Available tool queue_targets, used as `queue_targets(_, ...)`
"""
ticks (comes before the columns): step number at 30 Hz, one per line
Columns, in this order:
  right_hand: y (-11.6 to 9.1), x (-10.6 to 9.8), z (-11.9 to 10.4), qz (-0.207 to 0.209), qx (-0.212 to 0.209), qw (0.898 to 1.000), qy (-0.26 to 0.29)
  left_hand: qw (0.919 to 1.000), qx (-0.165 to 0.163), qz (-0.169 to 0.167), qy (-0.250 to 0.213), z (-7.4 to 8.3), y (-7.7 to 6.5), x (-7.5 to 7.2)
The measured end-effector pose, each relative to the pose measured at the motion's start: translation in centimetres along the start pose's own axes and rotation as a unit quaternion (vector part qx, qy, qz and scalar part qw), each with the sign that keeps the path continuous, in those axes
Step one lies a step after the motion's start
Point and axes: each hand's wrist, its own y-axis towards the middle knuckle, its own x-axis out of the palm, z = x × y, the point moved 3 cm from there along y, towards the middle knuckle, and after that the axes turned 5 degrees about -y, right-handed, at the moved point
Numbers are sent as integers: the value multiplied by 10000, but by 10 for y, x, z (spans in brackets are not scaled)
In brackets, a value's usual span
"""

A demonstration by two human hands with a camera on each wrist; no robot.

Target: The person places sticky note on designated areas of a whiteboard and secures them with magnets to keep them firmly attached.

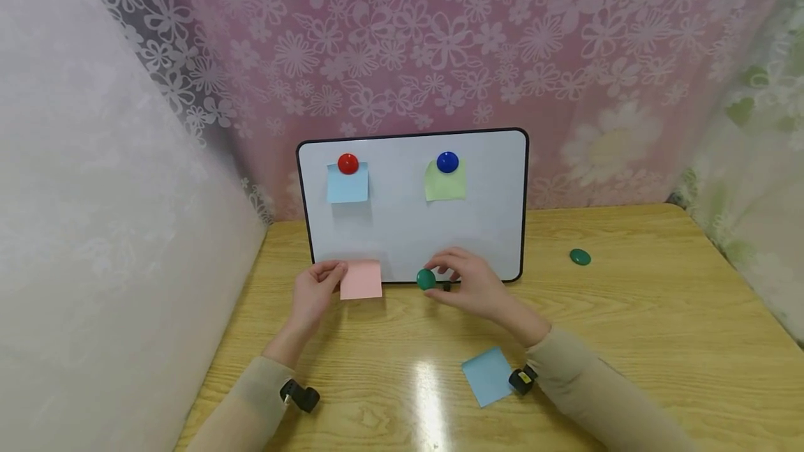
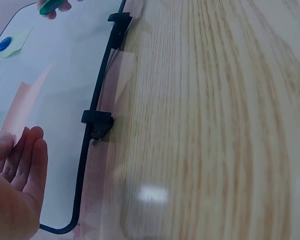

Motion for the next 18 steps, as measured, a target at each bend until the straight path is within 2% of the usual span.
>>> queue_targets(11, 23, 21, -22, -248, 64, 9996, 130, 9997, 106, 88, 217, 3, 3, 1)
queue_targets(18, 34, 31, -32, -324, 21, 9994, -119, 9996, 111, 96, 244, 6, 5, 1)
